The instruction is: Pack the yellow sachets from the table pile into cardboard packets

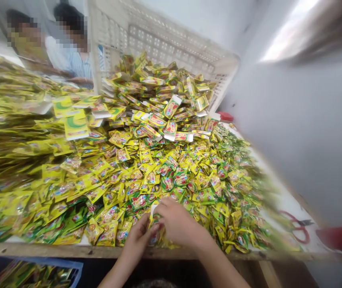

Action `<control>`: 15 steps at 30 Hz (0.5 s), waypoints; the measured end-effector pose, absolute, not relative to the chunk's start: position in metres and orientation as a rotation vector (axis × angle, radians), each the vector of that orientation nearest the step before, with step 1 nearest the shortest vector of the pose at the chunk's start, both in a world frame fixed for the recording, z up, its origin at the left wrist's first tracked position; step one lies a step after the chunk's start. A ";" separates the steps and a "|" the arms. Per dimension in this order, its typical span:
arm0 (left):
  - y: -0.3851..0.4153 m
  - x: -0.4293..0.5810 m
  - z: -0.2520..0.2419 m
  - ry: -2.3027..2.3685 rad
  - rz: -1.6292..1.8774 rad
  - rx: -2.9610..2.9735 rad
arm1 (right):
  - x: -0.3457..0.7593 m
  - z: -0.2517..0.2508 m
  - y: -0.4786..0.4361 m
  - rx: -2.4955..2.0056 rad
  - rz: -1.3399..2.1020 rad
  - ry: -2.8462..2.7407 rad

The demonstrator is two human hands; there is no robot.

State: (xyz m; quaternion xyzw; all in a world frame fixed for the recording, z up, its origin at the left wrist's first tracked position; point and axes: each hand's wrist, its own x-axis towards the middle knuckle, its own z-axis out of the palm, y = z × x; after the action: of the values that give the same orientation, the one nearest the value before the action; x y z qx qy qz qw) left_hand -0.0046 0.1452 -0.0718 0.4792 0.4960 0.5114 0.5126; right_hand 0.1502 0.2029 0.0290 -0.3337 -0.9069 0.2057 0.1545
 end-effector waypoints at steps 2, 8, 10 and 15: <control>0.144 -0.008 -0.069 1.141 1.215 1.110 | 0.153 0.034 0.202 -0.926 0.653 -2.598; 0.138 -0.009 -0.067 1.034 1.174 1.076 | 0.158 0.037 0.206 -1.063 0.923 -2.503; 0.138 -0.009 -0.067 1.037 1.166 1.095 | 0.159 0.037 0.209 -0.979 0.976 -2.533; 0.138 -0.007 -0.056 1.116 1.149 1.121 | 0.153 0.027 0.204 -1.060 0.738 -2.516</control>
State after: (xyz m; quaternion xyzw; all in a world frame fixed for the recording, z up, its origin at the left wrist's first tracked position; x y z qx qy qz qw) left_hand -0.0071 0.1379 -0.0557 0.4752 0.4735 0.4871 0.5592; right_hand 0.1528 0.2042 0.0270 -0.3700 -0.8788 0.2578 0.1560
